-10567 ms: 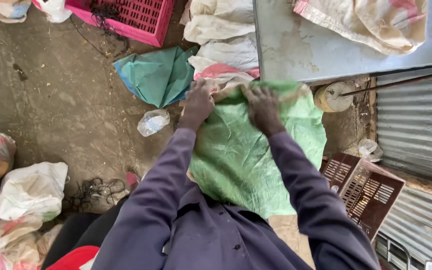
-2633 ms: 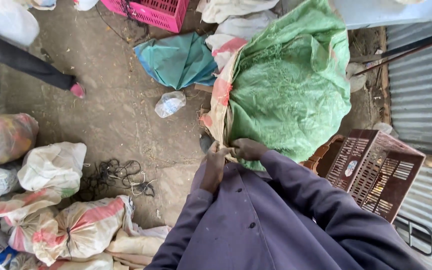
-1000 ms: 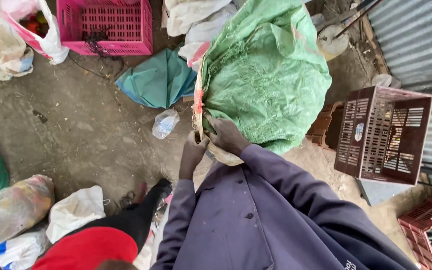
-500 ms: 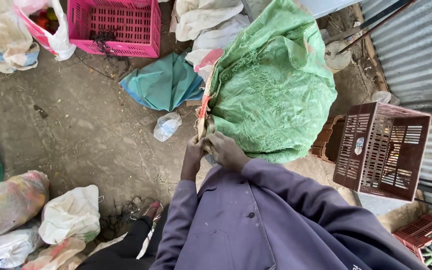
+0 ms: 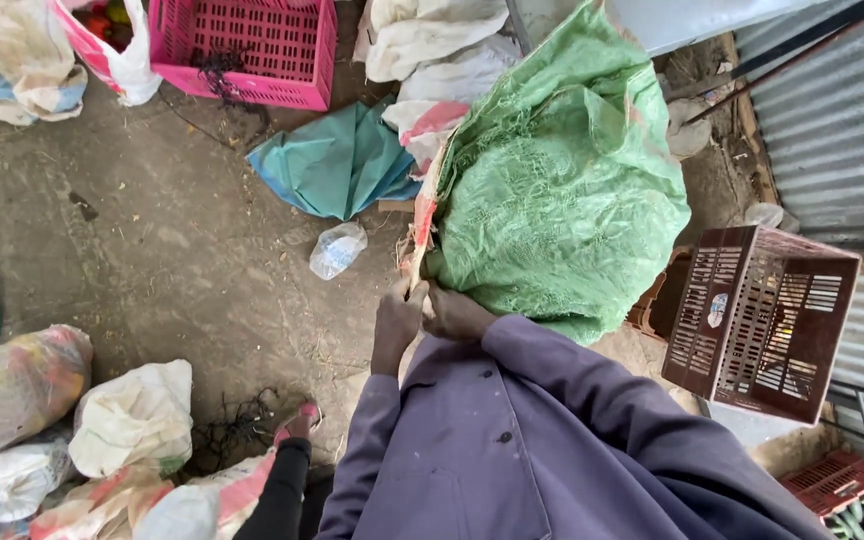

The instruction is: The person sews the top of a large green sack shut by hand using a long needle and dark twine, repeatedly passing the needle through the sack material and pulling the twine tight.

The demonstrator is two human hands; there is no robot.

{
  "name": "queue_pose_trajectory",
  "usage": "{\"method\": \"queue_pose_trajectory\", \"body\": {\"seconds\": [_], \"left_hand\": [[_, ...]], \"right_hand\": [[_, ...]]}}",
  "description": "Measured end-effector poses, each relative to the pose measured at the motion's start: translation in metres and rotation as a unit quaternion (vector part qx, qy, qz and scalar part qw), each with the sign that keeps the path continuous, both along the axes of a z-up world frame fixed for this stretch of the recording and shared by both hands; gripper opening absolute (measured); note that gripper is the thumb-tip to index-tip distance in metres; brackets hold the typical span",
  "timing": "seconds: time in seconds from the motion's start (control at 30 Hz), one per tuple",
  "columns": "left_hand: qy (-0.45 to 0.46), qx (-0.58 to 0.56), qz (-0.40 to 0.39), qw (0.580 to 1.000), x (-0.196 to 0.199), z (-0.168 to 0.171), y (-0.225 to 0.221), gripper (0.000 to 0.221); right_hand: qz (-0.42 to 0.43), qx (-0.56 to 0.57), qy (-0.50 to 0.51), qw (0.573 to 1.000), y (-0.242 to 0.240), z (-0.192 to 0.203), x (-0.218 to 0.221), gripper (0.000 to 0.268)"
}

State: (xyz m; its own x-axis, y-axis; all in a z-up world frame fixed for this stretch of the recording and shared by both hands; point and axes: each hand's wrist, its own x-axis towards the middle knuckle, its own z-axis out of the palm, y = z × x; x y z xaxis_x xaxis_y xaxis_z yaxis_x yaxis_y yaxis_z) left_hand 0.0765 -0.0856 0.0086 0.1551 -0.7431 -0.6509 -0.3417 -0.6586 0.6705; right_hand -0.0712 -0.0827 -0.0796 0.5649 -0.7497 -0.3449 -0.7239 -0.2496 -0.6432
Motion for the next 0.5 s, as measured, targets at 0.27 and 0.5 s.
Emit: {"method": "queue_pose_trajectory", "body": {"seconds": [0.27,0.5], "left_hand": [[-0.02,-0.278,-0.049,0.959,-0.059,0.104,-0.013,0.032],[0.175,-0.139,-0.524,0.822,-0.183,0.073,-0.025,0.039]], "right_hand": [[-0.033,0.045,0.092,0.994,0.041,0.07,-0.089,0.026],[-0.125,0.197,0.222,0.947,0.081,0.109,-0.145,0.036]]}}
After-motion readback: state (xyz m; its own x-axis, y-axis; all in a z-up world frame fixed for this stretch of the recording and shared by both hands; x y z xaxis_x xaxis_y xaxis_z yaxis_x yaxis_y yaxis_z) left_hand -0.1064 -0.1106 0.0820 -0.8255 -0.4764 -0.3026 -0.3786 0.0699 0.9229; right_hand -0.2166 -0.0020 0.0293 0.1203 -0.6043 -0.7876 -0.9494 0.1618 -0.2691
